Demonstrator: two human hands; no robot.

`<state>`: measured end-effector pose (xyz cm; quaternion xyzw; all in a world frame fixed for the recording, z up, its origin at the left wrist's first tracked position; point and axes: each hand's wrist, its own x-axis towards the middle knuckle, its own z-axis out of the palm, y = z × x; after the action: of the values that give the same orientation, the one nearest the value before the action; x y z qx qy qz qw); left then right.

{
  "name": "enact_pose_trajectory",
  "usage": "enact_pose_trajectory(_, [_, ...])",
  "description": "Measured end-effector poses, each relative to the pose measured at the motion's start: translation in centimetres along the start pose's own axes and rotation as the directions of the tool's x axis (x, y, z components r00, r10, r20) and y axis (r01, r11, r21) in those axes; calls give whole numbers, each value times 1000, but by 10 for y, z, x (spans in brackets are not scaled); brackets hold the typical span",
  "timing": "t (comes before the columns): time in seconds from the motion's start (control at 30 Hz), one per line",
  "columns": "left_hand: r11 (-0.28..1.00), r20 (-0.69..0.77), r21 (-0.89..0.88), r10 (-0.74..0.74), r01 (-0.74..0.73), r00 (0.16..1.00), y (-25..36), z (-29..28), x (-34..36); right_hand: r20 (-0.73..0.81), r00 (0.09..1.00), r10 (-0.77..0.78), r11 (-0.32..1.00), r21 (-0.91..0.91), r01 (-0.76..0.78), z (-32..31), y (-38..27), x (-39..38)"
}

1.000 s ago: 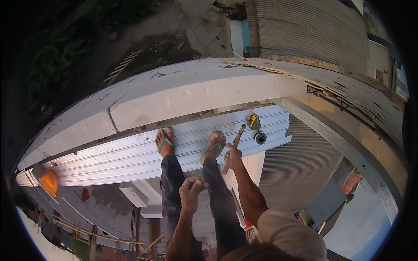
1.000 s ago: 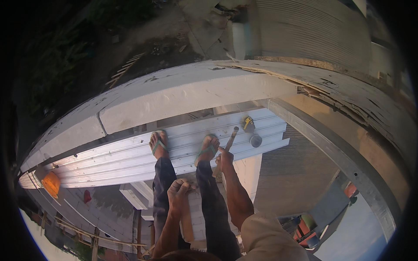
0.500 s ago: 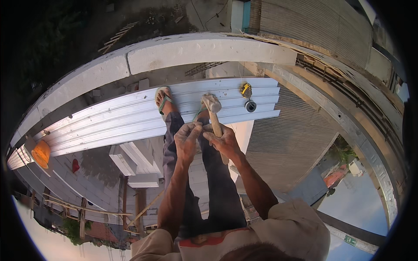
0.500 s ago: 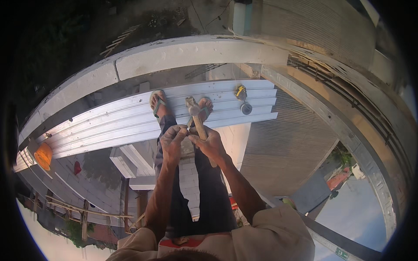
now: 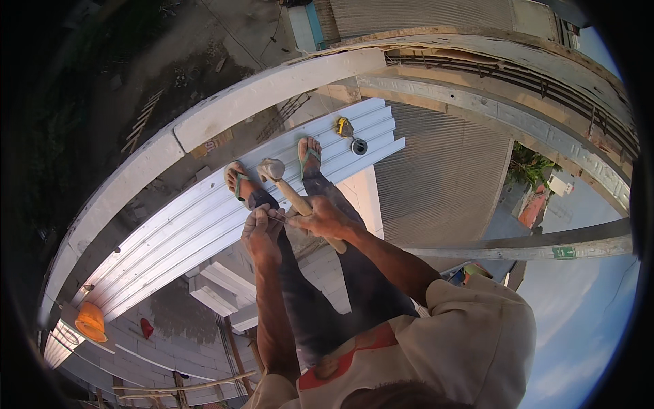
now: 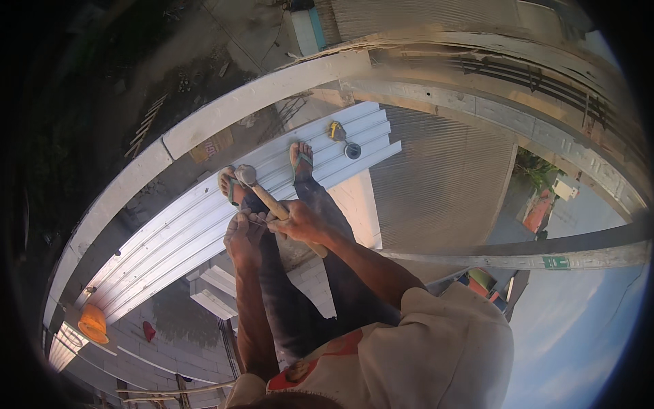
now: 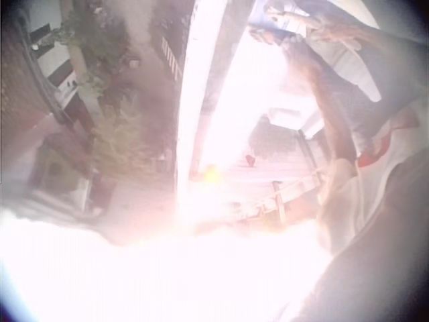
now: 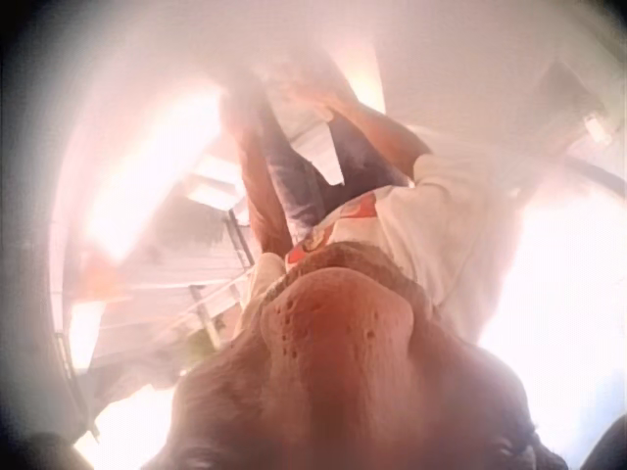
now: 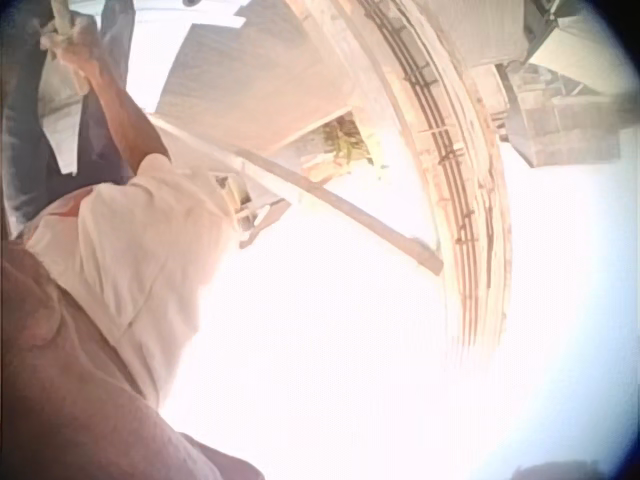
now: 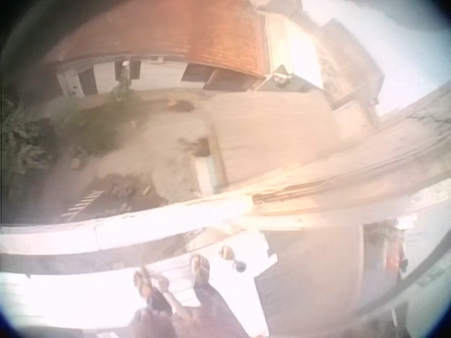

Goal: The person installs white roof panels on a curved structure, using a hammer to secure nails and a tape measure to check dimensions. They retrieve nails from a bucket and repeatedly hammer them into the panels while standing on the roof.

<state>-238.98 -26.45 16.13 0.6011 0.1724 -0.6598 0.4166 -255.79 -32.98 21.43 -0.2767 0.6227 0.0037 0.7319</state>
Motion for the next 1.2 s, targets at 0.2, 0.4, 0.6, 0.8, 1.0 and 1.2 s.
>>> enact_pose_trajectory(0.2, [992,74,116,47,-55,996,-2,-21,5,52,999,-5,982,187,-5,-1,16,10])
enact_pose_trajectory(0.4, [973,307,226,-116,46,944,-19,8,-48,-7,1000,-30,984,174,31,-10,20,-42])
enact_pose_trajectory(0.6, [916,344,359,-308,179,887,-10,50,-88,-276,958,-83,997,-19,81,-32,-9,-127])
enact_pose_trajectory(0.8, [818,346,532,-446,219,825,31,83,-129,-313,918,-242,923,219,318,-37,-21,-181])
enact_pose_trajectory(1.0, [731,324,615,-576,296,750,76,110,-182,-280,856,-435,811,292,507,-32,-38,-219])
enact_pose_trajectory(1.2, [641,210,689,-623,337,754,95,128,-194,-384,751,-538,772,135,621,-40,-42,-237])
